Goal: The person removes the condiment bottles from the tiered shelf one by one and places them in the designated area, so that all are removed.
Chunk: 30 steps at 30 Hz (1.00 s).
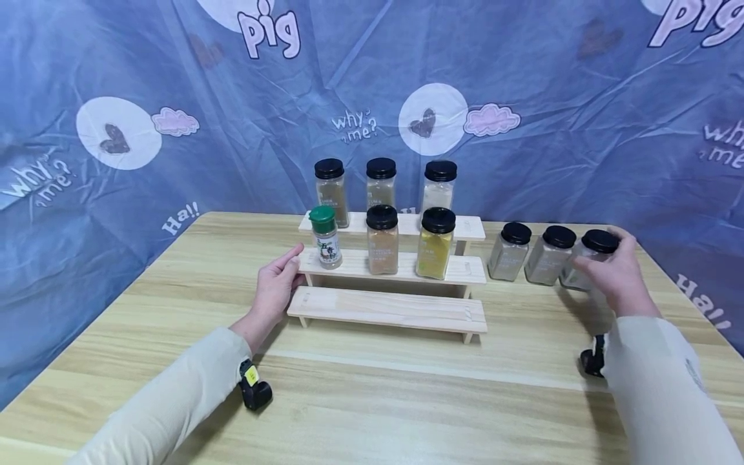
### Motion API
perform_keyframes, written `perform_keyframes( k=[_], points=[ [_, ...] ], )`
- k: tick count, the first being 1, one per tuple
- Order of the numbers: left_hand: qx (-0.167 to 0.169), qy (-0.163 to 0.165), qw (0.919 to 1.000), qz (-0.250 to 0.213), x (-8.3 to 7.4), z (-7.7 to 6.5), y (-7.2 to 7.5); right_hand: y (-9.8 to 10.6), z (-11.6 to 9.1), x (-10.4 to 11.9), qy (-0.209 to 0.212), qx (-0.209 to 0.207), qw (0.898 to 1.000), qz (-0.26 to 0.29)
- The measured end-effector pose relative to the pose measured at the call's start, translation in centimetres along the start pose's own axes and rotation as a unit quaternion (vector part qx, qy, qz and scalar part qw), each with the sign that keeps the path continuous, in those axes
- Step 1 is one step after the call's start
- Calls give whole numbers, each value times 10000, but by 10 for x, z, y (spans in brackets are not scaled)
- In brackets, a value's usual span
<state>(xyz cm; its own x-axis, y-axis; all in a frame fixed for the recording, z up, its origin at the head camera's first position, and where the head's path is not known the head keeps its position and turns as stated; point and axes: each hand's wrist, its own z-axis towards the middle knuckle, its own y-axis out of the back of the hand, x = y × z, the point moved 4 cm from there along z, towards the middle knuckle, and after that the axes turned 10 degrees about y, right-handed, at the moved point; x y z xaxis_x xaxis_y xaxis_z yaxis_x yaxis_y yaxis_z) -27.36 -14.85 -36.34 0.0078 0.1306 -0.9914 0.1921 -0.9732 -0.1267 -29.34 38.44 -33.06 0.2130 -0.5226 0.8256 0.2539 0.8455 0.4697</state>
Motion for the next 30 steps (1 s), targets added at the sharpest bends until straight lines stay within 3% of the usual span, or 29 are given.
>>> perform_keyframes(
  k=[5, 12, 16, 26, 30],
  points=[
    [-39, 2, 10000, 20, 1, 0, 1, 2, -7, 9, -513, -384, 9967, -500],
    [-38, 27, 10000, 19, 1, -2, 2, 5, -16, 31, -988, -1176, 9874, -386],
    [-77, -2, 10000, -30, 0, -2, 3, 1, -21, 46, -1136, -1313, 9844, -293],
    [-30, -37, 10000, 5, 0, -1, 1, -26, -37, 93, -275, -1140, 9924, 376],
    [-20, -36, 10000, 31, -1, -2, 0, -37, -44, 105, 186, -1306, 9820, 1354]
  ],
)
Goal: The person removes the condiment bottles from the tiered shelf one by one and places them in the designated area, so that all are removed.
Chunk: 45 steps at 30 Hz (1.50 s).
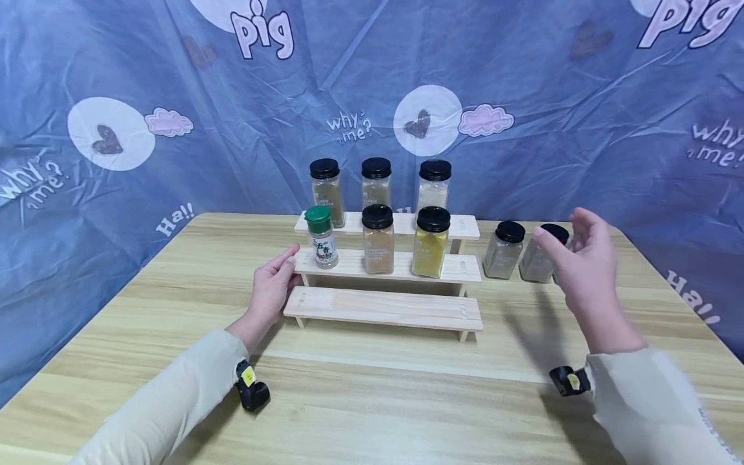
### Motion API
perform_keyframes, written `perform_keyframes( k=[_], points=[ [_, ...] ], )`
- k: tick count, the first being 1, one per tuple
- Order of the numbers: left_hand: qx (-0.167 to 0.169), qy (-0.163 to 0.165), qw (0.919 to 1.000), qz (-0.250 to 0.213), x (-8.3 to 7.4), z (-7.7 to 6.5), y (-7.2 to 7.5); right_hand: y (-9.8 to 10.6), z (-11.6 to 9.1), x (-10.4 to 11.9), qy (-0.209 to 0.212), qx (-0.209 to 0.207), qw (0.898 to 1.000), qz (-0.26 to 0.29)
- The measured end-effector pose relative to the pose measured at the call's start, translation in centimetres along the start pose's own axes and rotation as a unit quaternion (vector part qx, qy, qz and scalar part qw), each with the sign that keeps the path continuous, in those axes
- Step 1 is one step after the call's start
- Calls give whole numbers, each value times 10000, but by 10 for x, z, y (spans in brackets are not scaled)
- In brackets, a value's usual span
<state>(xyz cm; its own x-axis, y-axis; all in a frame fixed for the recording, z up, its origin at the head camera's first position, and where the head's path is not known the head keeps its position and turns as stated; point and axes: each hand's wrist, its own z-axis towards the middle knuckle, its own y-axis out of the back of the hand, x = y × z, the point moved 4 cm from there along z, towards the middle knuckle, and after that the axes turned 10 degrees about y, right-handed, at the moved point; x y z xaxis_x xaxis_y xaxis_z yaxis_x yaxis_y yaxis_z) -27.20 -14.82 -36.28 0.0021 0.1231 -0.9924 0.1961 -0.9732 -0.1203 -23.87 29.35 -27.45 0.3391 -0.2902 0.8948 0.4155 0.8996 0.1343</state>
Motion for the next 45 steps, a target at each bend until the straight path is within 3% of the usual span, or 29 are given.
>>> perform_keyframes(
  k=[4, 13, 19, 26, 36, 45],
  points=[
    [2, 17, 10000, 6, 0, 0, 0, -13, -9, 6, 253, -54, 9951, 955],
    [29, 41, 10000, -64, 0, 0, 0, -47, -30, 20, 499, 422, 9893, 1306],
    [28, 77, 9998, -190, 1, 0, 1, -68, -39, 28, 609, 789, 9894, 1058],
    [65, 89, 9999, -99, 3, -1, 0, -88, -44, 28, 526, 1236, 9909, -129],
    [57, 75, 9998, -193, 2, 0, -1, -110, -48, 31, 452, 1491, 9874, -273],
    [0, 44, 9999, -143, 1, 0, -1, -122, -49, 27, 424, 1364, 9885, -492]
  ],
)
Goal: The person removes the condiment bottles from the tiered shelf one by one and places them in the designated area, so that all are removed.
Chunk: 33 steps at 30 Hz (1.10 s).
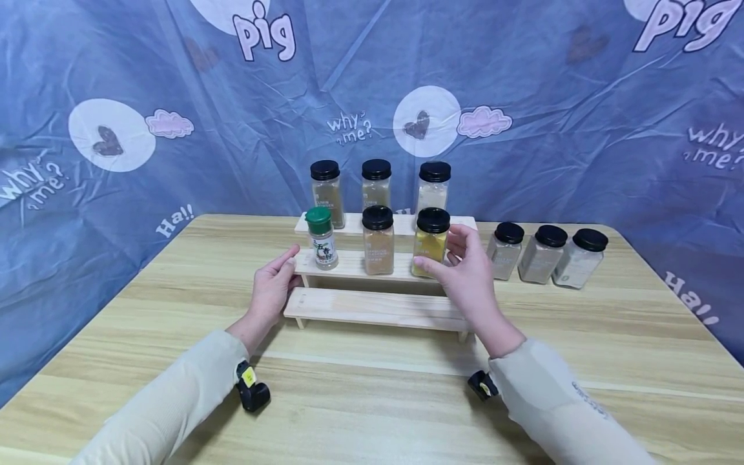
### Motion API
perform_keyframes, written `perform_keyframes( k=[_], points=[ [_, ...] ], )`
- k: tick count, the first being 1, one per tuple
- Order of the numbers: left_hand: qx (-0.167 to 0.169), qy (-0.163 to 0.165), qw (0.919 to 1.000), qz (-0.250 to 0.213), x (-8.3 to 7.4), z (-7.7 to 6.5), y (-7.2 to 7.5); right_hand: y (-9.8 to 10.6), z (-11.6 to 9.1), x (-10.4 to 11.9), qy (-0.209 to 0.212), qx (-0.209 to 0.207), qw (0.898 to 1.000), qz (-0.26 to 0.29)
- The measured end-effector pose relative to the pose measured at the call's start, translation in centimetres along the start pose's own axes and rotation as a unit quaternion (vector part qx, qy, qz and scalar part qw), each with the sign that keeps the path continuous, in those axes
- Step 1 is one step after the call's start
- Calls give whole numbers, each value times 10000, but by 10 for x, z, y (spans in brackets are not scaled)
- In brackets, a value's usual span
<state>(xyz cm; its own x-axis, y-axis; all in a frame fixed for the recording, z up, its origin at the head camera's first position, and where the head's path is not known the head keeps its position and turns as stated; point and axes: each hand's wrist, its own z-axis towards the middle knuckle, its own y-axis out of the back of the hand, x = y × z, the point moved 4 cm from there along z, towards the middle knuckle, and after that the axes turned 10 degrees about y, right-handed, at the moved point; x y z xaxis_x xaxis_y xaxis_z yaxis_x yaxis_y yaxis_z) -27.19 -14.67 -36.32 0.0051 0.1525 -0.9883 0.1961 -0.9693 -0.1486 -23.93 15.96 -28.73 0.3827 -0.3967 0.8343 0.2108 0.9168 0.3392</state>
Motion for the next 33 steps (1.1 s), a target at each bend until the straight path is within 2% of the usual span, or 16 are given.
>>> perform_keyframes(
  k=[14, 21, 33],
  points=[
    [23, -5, 9999, 146, 0, 0, 2, -11, 3, -5, 77, -682, 9962, -530],
    [-10, -25, 9999, 142, -1, 0, 2, -12, 2, -6, 87, -976, 9942, -447],
    [15, -17, 9999, 152, 1, 1, 2, -10, 1, -6, 47, -1071, 9935, -392]
  ],
)
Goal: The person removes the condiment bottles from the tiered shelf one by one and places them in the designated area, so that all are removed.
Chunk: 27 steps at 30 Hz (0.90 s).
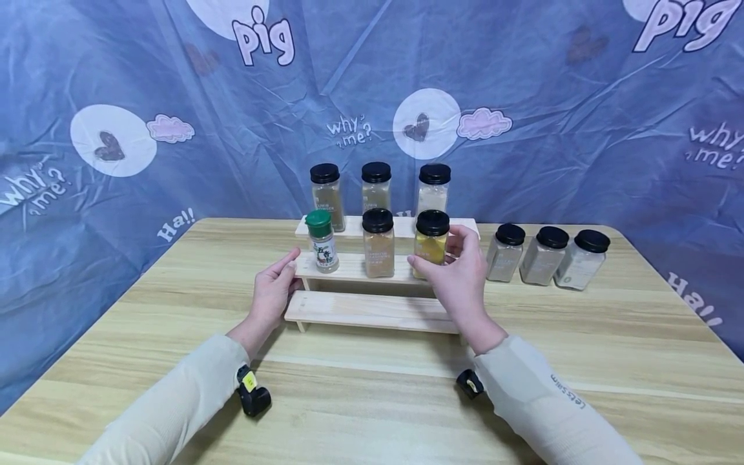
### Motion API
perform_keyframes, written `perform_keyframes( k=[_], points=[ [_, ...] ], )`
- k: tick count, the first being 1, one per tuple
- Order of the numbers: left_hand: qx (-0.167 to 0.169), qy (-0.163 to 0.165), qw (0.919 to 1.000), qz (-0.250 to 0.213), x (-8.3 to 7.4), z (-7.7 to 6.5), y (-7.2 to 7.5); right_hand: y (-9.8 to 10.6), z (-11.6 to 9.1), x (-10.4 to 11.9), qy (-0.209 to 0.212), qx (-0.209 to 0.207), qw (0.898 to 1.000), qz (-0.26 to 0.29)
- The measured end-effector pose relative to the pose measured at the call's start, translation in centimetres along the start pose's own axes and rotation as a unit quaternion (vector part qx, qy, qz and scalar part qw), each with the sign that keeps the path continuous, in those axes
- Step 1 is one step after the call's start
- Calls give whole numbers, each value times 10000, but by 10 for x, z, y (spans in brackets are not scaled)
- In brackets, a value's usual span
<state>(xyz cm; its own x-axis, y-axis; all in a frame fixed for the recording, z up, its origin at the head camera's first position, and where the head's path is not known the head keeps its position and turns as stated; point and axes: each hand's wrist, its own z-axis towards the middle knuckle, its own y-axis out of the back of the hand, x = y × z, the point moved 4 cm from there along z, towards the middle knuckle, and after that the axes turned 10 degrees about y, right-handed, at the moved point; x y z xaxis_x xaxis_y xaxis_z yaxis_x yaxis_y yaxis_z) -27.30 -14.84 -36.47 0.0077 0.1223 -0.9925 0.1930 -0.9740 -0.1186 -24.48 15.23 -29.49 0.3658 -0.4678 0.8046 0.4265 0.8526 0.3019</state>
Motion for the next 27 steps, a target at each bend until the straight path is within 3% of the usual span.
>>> perform_keyframes(
  k=[8, 15, 27],
  points=[
    [27, -31, 10000, 8, 0, -1, -1, 8, 1, 6, 113, -139, 9993, 329],
    [-75, -12, 9999, 97, 0, -1, 1, 17, 0, 13, 144, -283, 9991, 294],
    [-40, -40, 9999, 87, -1, -2, 0, 38, 1, 11, 719, -1099, 9906, 380]
  ],
)
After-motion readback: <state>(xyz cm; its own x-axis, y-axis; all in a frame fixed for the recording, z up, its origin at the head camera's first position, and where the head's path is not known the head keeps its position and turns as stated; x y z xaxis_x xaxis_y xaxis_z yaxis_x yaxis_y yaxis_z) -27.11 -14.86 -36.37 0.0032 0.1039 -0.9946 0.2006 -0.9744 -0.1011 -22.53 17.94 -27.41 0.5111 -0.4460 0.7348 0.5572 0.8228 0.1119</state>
